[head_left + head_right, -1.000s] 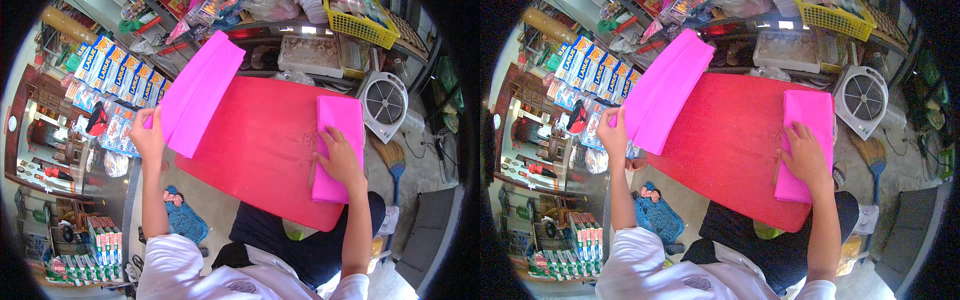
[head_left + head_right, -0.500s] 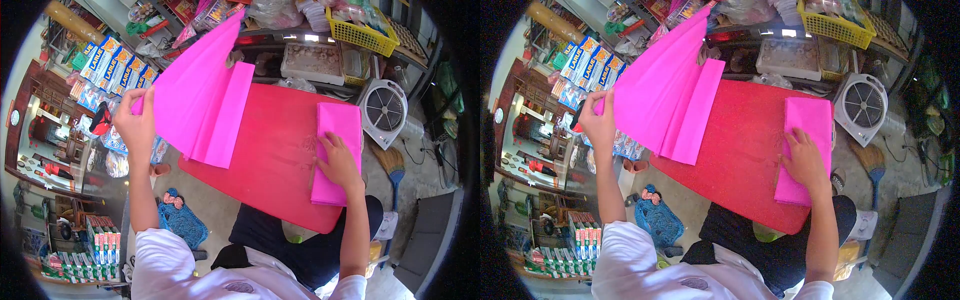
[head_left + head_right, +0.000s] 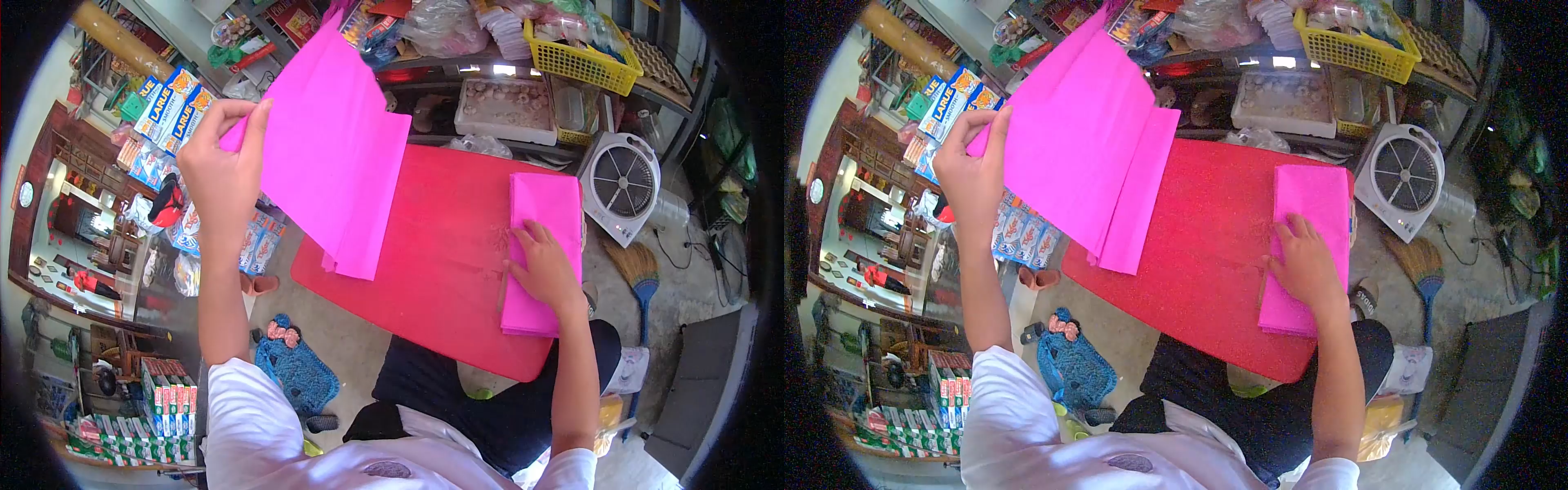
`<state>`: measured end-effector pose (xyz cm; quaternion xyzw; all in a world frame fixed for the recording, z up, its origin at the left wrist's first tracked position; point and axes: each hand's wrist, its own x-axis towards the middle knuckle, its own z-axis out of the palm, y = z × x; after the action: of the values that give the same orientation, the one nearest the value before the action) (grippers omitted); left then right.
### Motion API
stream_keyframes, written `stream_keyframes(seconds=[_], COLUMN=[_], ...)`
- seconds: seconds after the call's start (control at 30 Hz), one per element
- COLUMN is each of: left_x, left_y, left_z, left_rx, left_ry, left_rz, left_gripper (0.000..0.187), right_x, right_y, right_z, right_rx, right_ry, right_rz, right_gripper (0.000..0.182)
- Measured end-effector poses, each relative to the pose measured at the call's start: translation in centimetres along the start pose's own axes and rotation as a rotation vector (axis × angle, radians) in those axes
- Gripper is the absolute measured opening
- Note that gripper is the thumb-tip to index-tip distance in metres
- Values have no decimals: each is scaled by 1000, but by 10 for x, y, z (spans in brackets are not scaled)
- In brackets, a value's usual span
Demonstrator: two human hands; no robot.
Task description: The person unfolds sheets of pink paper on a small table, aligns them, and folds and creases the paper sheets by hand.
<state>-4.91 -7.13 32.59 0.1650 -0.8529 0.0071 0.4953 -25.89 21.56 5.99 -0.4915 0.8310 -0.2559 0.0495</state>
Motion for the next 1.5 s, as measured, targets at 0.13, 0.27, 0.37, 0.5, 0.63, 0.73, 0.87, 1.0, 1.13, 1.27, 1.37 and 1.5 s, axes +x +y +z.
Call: stream_keyframes(seconds=[0.13, 0.27, 0.37, 0.5, 0.63, 0.73, 0.87, 1.0, 1.13, 1.27, 1.37, 1.5], left_x=[13, 30, 39, 52, 69, 86, 100, 95, 98, 117, 128, 143], left_y=[-4, -2, 8, 17, 28, 26, 26, 83, 104, 74, 45, 10], left_z=[-5, -15, -24, -32, -39, -42, -40, -31, -38, -71, -77, -69], left_rx=[19, 27, 68, 49, 21, 56, -10, -141, -296, -872, -1092, -1225], left_ry=[28, 62, 114, 163, 218, 225, 238, 350, 357, 20, -39, -42], left_rz=[21, 43, 61, 79, 128, 135, 162, 206, 223, 128, 42, -19], left_gripper=[17, 20, 22, 23, 25, 29, 28, 34, 21, 24, 24, 24], right_x=[0, 0, 1, 0, 0, 0, -1, -2, 0, 4, 8, 17], right_y=[3, 2, 1, 3, 2, 6, 8, 9, 9, 5, 0, 7], right_z=[3, 2, 0, 3, 1, 6, 4, 2, 1, -4, -15, -15], right_rx=[15, 31, 23, 10, 39, 40, 52, 65, 110, 275, 525, 986], right_ry=[10, -5, -7, -2, -12, 1, 5, 23, 59, 156, 215, 213], right_rz=[-3, 2, -2, -7, -1, -12, -23, -32, -53, -41, 23, 92], right_gripper=[62, 61, 61, 60, 59, 59, 60, 58, 59, 61, 60, 59])
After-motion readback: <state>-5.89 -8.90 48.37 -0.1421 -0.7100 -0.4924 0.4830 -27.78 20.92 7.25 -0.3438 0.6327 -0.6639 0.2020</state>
